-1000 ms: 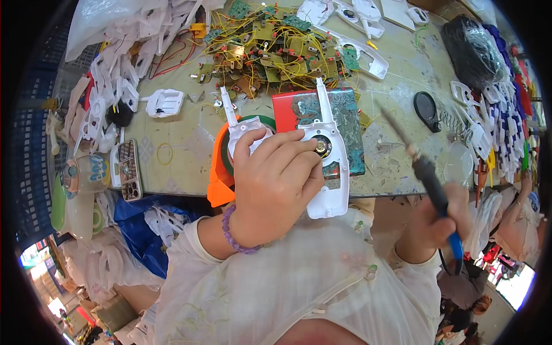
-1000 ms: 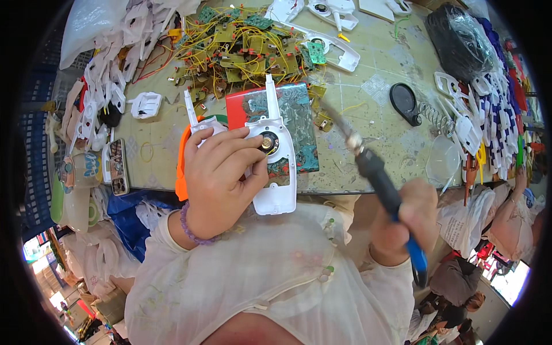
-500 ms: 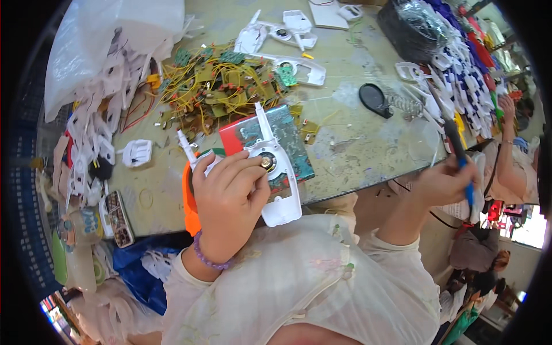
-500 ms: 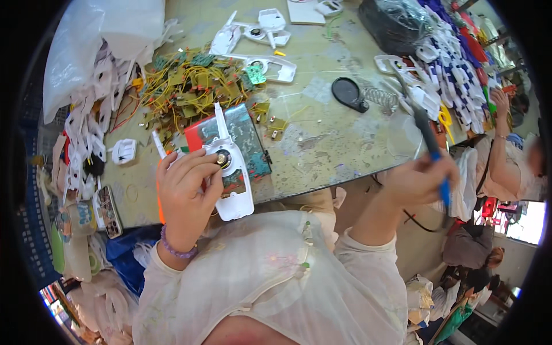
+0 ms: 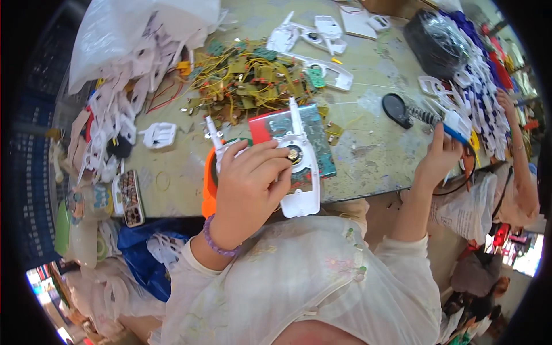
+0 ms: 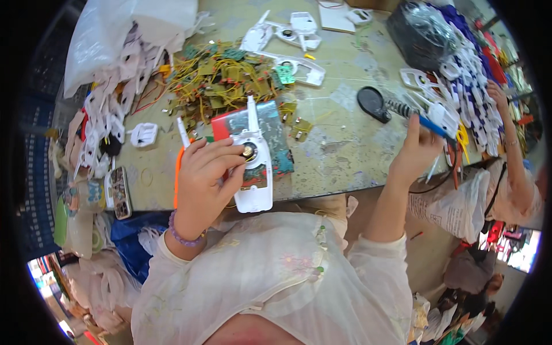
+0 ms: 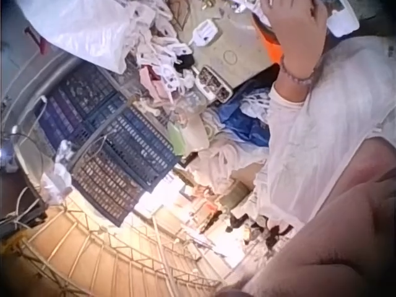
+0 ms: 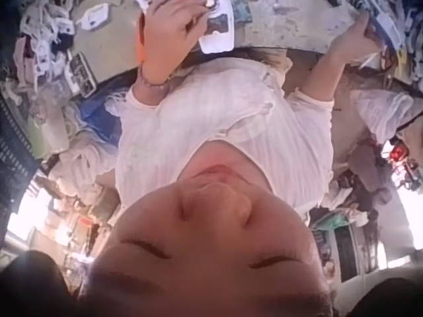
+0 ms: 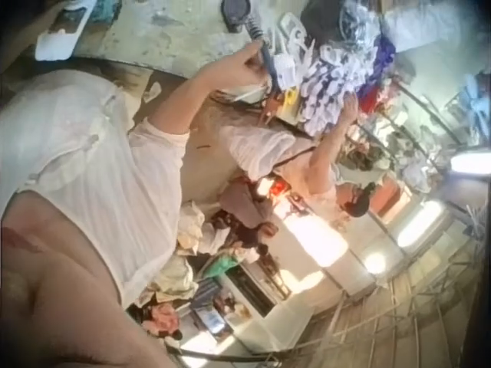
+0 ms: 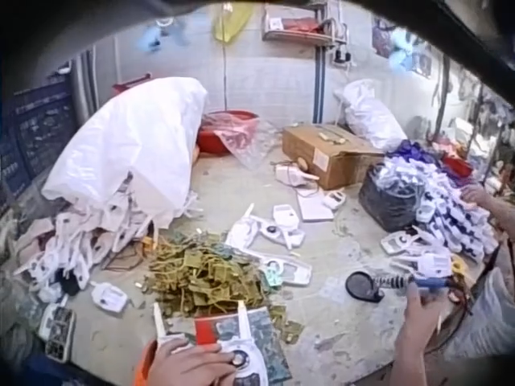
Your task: Soldering internal components and wires onto a circuit board within a plastic toy housing.
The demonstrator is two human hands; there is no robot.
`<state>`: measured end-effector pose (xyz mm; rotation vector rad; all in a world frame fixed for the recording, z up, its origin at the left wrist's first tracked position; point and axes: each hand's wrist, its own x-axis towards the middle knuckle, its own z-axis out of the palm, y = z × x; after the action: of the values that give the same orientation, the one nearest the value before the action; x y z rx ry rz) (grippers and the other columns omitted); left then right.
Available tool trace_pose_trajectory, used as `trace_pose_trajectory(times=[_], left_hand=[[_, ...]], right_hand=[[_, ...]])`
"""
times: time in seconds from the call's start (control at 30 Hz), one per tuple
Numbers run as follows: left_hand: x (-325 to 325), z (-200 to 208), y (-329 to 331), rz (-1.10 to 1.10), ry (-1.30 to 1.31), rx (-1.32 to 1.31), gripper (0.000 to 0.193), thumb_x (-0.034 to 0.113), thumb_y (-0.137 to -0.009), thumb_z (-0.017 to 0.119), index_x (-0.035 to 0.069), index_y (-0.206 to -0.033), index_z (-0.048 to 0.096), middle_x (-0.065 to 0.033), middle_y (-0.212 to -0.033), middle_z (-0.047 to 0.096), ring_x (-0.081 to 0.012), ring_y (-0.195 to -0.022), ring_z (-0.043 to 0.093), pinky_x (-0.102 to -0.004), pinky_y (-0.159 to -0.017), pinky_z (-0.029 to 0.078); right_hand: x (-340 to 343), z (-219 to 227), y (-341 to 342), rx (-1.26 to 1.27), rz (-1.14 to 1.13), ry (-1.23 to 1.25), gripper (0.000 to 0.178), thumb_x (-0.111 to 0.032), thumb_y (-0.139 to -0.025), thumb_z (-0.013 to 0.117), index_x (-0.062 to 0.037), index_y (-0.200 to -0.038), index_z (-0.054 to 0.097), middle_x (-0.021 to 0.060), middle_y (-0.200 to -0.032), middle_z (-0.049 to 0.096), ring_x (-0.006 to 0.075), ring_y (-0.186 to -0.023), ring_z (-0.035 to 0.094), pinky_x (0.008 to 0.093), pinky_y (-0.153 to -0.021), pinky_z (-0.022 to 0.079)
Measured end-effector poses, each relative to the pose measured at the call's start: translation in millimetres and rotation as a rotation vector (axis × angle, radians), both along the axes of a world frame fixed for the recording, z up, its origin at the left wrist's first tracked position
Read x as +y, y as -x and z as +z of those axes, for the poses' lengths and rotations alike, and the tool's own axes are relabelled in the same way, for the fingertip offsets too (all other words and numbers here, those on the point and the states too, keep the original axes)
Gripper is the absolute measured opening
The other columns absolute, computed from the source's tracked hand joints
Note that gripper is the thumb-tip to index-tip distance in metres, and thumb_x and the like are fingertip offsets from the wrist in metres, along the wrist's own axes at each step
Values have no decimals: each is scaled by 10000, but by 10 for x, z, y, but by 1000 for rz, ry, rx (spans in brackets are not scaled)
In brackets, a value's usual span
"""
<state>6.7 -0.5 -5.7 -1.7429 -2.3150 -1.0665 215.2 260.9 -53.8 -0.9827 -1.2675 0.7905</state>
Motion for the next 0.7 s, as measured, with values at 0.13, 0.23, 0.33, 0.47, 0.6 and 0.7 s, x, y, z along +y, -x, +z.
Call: trace_pose_trajectory(times=[0.13, 0.23, 0.33, 0.47, 0.6, 0.7], left_hand=[[5, 6, 32, -36, -13, -44, 81, 88, -759, 679, 73, -838, 670, -39, -953, 692, -214, -997, 633, -436, -928, 391], [-35, -12, 82, -41, -13, -47, 80, 98, -768, 679, 73, -844, 674, -43, -961, 694, -220, -1010, 633, -439, -926, 395], [-84, -17, 137, -83, -18, -88, 105, 106, -783, 674, 67, -881, 675, -62, -987, 690, -232, -1018, 631, -425, -924, 405], [-231, 65, 160, -81, -144, -138, 169, 84, -747, 702, 61, -911, 664, -84, -971, 671, -268, -930, 630, -390, -868, 438], [-570, 42, 85, -134, -132, 79, 282, 125, -652, 795, 103, -886, 639, -18, -874, 617, -221, -837, 580, -375, -753, 442], [-617, -23, -19, -138, -41, 220, 326, 190, -622, 818, 122, -870, 618, -1, -872, 592, -213, -822, 564, -377, -719, 423]], right_hand=[[-1131, -259, 92, -52, 600, -85, 242, 22, -800, 615, -17, -1031, 551, 82, -971, 562, 145, -840, 533, 270, -698, 451], [-1344, 53, 269, -457, 894, -620, 418, -61, -626, 721, -84, -1034, 634, 157, -1139, 578, 304, -950, 577, 384, -771, 466], [-1308, 212, 499, -564, 1013, -686, 430, -104, -628, 754, -123, -1042, 639, 110, -1178, 592, 325, -1083, 556, 423, -843, 455], [-1222, 109, 535, -650, 1067, -826, 359, -162, -679, 735, -127, -1022, 638, 62, -1196, 601, 315, -1157, 530, 490, -944, 405], [-1184, 64, 542, -611, 1075, -785, 360, -173, -667, 744, -119, -1009, 642, 73, -1178, 605, 324, -1150, 532, 495, -929, 413], [-1194, 60, 535, -571, 1074, -767, 358, -159, -652, 751, -113, -992, 648, 75, -1163, 608, 331, -1145, 532, 495, -913, 422]])
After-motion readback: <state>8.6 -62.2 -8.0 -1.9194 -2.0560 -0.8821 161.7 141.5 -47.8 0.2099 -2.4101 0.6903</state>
